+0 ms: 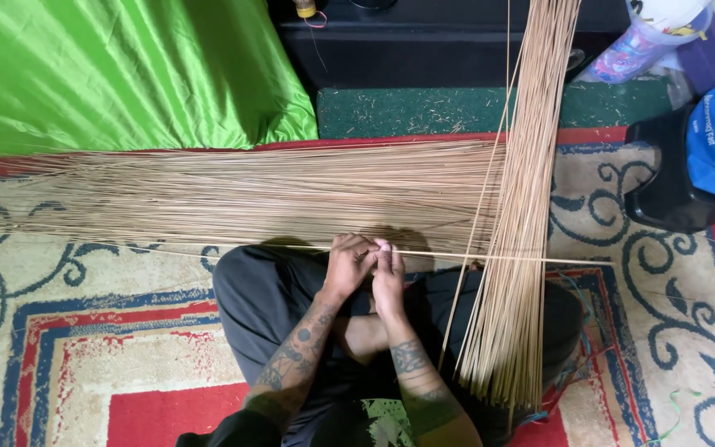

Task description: Weaving thin wooden sticks together to form a mat or broom.

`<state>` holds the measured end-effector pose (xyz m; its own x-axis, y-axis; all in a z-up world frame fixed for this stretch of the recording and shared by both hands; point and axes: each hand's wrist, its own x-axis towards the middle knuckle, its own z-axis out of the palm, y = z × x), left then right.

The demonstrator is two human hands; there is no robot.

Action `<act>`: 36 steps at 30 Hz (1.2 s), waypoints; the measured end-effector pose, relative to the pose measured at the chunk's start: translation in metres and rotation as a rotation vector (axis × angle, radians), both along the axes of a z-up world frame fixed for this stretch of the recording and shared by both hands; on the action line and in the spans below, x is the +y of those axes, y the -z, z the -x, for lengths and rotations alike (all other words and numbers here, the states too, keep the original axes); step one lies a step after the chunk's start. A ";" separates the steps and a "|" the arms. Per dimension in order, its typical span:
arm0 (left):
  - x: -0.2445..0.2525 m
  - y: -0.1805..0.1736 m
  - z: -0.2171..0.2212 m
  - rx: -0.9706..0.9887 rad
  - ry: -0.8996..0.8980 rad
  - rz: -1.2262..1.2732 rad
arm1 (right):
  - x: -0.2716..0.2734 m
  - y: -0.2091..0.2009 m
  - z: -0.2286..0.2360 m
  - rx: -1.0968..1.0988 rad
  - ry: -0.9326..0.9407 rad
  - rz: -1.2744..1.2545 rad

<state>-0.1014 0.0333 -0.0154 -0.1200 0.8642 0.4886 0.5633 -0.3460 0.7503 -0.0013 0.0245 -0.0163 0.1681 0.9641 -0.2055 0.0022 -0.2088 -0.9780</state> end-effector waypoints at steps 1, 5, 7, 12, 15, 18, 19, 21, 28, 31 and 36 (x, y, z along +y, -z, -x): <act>0.001 0.000 0.004 0.005 -0.001 0.001 | 0.007 -0.002 -0.008 0.005 -0.001 0.001; 0.000 -0.009 0.025 0.004 -0.153 0.068 | 0.036 -0.036 -0.050 0.062 0.130 -0.104; 0.002 -0.014 0.032 -0.013 -0.237 0.078 | 0.052 -0.059 -0.076 0.090 0.292 -0.201; 0.005 -0.007 0.020 -0.130 -0.276 0.201 | 0.065 -0.053 -0.093 0.210 0.395 -0.227; 0.005 -0.003 -0.001 -0.164 -0.082 0.107 | 0.032 -0.035 -0.051 0.100 0.104 -0.056; -0.002 0.003 -0.018 -0.109 -0.057 0.114 | 0.015 0.003 -0.035 0.012 -0.081 -0.082; -0.006 -0.003 -0.014 -0.098 -0.060 0.119 | 0.016 -0.003 -0.039 0.023 -0.083 -0.077; -0.011 -0.018 -0.006 -0.057 -0.084 0.128 | 0.023 -0.016 -0.048 0.034 -0.096 -0.148; -0.021 -0.020 0.029 0.097 -0.548 0.119 | 0.042 -0.089 -0.097 0.160 0.158 -0.420; -0.013 -0.031 0.019 -0.412 -0.779 0.254 | 0.045 -0.098 -0.110 0.160 0.262 -0.534; -0.006 -0.084 -0.006 -1.387 -0.299 0.207 | 0.047 -0.086 -0.125 0.242 0.330 -0.489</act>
<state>-0.0959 0.0269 0.0683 -0.5738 0.7617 -0.3011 -0.6215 -0.1656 0.7657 0.1234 0.0719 0.0697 0.4760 0.8616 0.1763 -0.2186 0.3100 -0.9253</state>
